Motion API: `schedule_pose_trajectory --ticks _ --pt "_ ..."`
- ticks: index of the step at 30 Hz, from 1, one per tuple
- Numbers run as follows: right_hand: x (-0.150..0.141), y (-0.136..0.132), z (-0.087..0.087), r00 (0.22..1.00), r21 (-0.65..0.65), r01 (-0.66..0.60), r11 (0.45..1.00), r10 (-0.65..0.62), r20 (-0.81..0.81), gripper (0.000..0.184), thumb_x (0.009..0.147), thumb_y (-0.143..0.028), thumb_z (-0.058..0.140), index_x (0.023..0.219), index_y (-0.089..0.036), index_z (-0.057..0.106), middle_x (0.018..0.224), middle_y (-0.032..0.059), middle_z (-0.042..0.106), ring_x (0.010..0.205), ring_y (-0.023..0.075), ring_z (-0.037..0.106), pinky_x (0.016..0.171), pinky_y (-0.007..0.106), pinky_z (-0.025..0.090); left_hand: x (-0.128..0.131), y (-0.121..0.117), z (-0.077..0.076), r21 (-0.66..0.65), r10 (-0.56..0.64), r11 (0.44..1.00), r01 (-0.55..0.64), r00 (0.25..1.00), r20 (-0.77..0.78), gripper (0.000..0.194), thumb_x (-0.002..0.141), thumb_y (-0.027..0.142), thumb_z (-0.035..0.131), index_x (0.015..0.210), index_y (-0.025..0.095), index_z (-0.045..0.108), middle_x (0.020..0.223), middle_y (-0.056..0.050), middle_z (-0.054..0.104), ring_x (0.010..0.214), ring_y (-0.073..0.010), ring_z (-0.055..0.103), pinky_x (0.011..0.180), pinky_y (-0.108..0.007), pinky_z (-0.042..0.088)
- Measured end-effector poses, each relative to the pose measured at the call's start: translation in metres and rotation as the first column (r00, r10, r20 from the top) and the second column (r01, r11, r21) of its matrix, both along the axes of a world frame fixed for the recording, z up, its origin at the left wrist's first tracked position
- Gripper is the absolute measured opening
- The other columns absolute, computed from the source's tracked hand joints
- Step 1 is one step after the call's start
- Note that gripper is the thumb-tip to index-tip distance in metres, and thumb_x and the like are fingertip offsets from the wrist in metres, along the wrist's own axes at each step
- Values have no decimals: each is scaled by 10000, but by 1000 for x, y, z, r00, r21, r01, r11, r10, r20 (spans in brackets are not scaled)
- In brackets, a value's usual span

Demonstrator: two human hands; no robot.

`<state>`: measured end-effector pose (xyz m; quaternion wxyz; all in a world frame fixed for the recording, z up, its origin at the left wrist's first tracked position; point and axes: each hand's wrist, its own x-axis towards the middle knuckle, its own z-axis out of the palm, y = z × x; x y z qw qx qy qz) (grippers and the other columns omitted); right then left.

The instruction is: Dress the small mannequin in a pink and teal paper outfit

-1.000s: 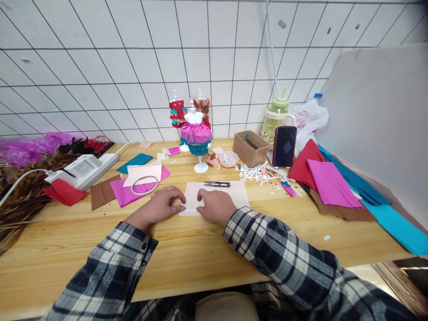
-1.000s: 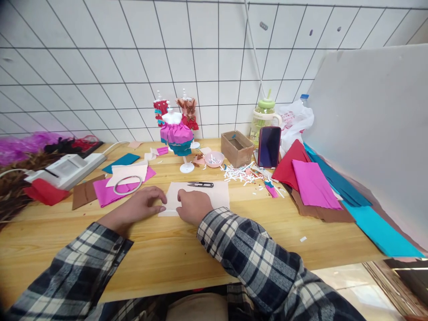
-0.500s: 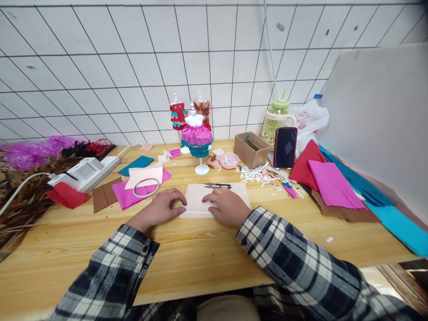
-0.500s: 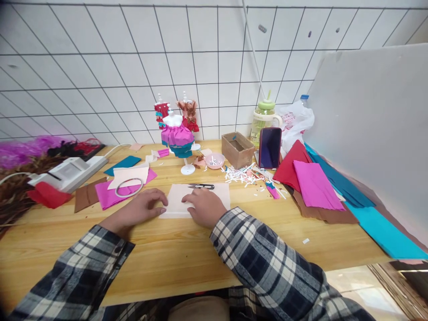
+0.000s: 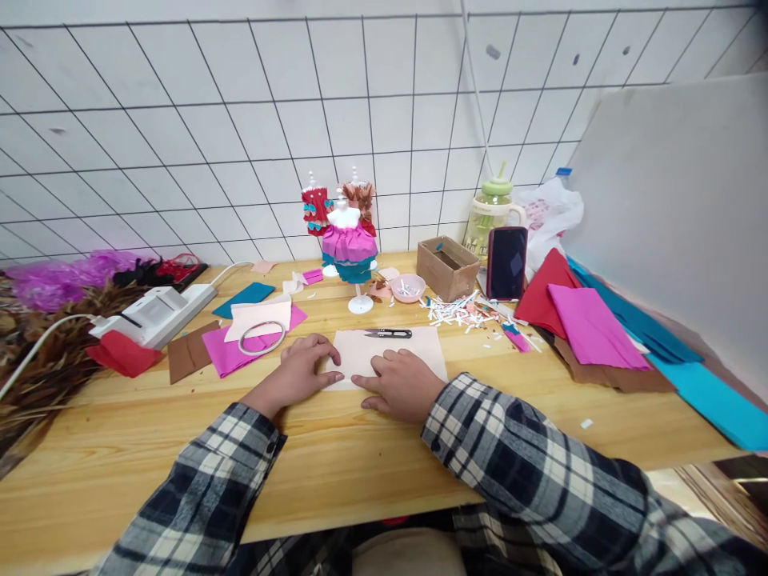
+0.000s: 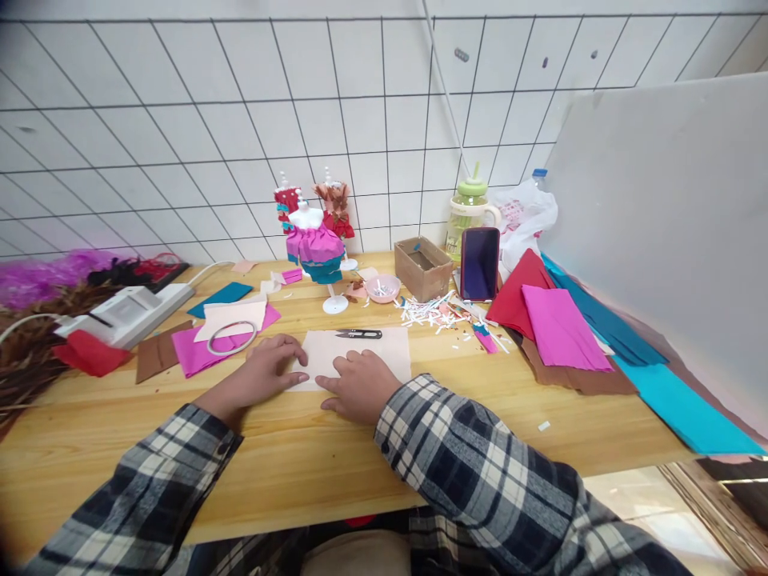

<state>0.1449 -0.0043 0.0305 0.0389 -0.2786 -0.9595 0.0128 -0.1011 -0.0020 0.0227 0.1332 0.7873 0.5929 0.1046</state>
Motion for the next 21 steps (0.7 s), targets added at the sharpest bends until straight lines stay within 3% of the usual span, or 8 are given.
schedule_pose_trajectory --ticks 10,14,18,21 --pt "36 2 -4 997 -36 45 998 -46 -55 468 948 -549 442 1308 -278 566 1043 79 595 927 230 521 772 365 375 -5 0 -2 21 -16 1000 15 1000 17 282 754 494 658 885 245 639 1068 -37 588 1030 -253 522 926 -403 386" --pt "38 4 6 984 -27 106 994 -109 -140 442 955 -471 478 1331 -243 528 1070 77 606 940 224 523 787 357 384 -8 2 -1 70 -54 996 48 995 82 301 802 520 586 842 230 657 1008 -43 632 1006 -240 549 930 -384 404" --pt "27 -30 17 981 21 87 996 -81 -179 275 949 -361 505 1160 -220 611 972 66 630 896 222 531 741 353 397 -16 7 6 185 36 981 -57 992 118 360 869 519 484 917 219 675 987 -66 673 978 -241 580 914 -375 426" --pt "10 -77 1 964 35 2 999 7 -266 197 950 -370 493 1031 -233 610 916 17 645 852 194 544 754 355 421 -30 9 13 291 234 930 -224 972 0 398 898 496 425 994 199 672 1010 -101 682 1007 -268 588 922 -397 423"
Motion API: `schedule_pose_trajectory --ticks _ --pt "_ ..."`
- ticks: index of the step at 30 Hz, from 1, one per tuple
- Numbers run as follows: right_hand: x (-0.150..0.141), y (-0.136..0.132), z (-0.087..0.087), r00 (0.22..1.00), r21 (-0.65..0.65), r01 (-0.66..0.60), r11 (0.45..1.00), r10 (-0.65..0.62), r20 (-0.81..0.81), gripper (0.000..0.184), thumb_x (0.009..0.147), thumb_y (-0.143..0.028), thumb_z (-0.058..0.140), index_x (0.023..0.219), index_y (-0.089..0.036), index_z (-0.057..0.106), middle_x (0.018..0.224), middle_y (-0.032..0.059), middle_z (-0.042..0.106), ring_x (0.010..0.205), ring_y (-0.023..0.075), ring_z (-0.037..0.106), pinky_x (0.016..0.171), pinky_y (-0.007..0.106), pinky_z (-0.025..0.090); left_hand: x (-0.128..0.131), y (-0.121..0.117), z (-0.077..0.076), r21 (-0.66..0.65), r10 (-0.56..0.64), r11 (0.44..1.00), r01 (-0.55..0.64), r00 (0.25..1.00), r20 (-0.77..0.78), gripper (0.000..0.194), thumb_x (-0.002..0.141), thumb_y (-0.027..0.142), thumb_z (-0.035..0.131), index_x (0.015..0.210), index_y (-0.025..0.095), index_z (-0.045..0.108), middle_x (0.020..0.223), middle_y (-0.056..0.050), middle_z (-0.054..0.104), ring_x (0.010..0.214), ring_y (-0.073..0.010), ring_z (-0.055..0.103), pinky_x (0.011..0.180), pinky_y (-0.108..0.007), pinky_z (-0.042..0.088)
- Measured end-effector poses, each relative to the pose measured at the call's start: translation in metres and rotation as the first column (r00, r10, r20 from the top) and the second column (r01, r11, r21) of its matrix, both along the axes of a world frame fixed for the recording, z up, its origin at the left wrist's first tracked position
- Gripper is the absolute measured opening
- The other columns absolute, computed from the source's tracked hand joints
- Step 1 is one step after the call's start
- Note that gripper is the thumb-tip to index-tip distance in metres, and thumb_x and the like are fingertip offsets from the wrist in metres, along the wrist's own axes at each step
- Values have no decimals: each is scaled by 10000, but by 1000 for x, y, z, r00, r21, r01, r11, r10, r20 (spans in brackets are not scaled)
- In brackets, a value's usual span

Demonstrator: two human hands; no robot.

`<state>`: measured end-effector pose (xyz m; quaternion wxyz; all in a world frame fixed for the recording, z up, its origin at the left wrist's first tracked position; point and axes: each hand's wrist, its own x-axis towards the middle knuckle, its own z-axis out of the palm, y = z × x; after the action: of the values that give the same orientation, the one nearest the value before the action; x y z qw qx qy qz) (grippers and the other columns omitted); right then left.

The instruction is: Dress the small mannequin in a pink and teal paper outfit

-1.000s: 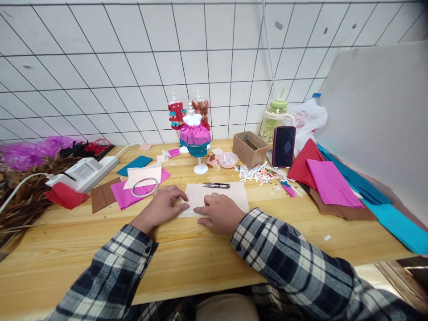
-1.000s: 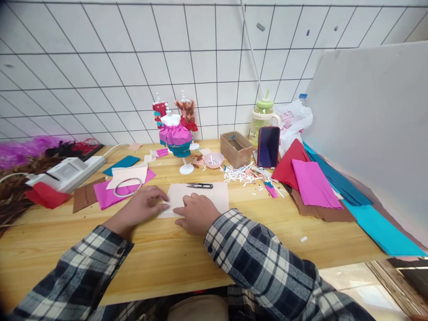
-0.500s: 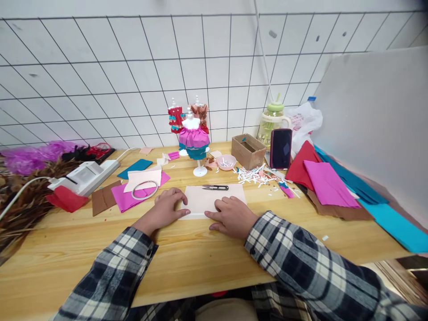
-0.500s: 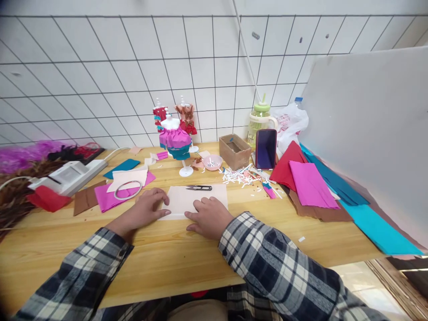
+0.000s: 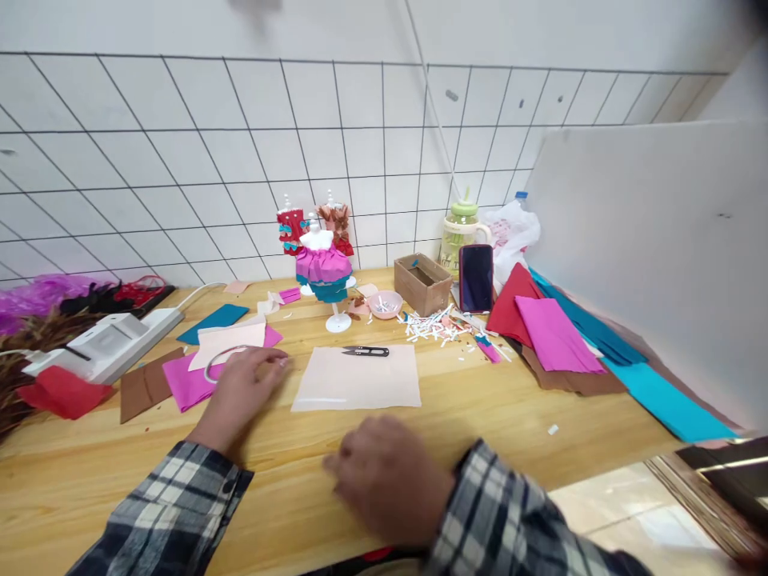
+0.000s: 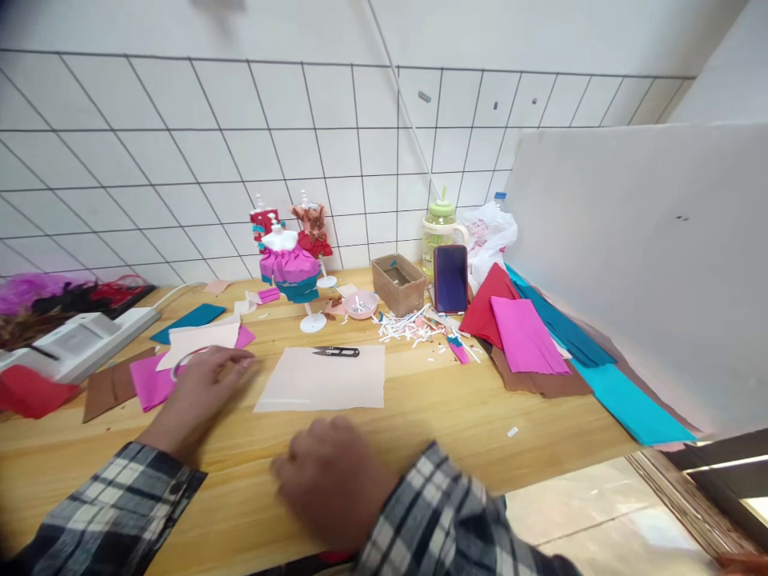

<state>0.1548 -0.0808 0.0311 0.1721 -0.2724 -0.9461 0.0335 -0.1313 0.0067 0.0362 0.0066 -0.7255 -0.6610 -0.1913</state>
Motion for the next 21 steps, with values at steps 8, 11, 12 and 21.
schedule_pose_trajectory --ticks 8,11,12,21 --pt "-15 -38 -48 975 120 -210 970 217 -52 429 942 -588 417 1231 -286 514 1375 -13 531 1242 214 447 943 394 452 -47 3 5 -228 395 851 -473 863 -315 517 854 494 425 1233 199 618 1234 -215 612 1074 -429 568 787 -509 456" --pt "-11 -35 -38 973 95 -222 971 227 -47 402 959 -536 403 1223 -254 514 1367 4 529 1232 224 457 945 408 464 -42 3 6 -247 382 845 -474 859 -341 506 853 540 404 1166 226 648 1215 -166 639 1066 -407 585 784 -502 462" --pt "-10 -35 -35 973 87 -222 971 227 -50 388 963 -517 400 1216 -247 516 1365 7 529 1226 225 461 945 411 466 -39 2 6 -246 378 845 -475 856 -353 524 858 568 381 1161 233 645 1220 -156 637 1069 -408 585 790 -510 460" --pt "-2 -45 -22 983 44 -174 984 176 -56 351 980 -436 390 1242 -233 505 1411 5 492 1267 219 421 1016 409 419 -30 4 9 -163 408 853 -496 829 -383 524 900 512 298 1133 166 615 1099 -195 662 948 -380 619 682 -432 459"
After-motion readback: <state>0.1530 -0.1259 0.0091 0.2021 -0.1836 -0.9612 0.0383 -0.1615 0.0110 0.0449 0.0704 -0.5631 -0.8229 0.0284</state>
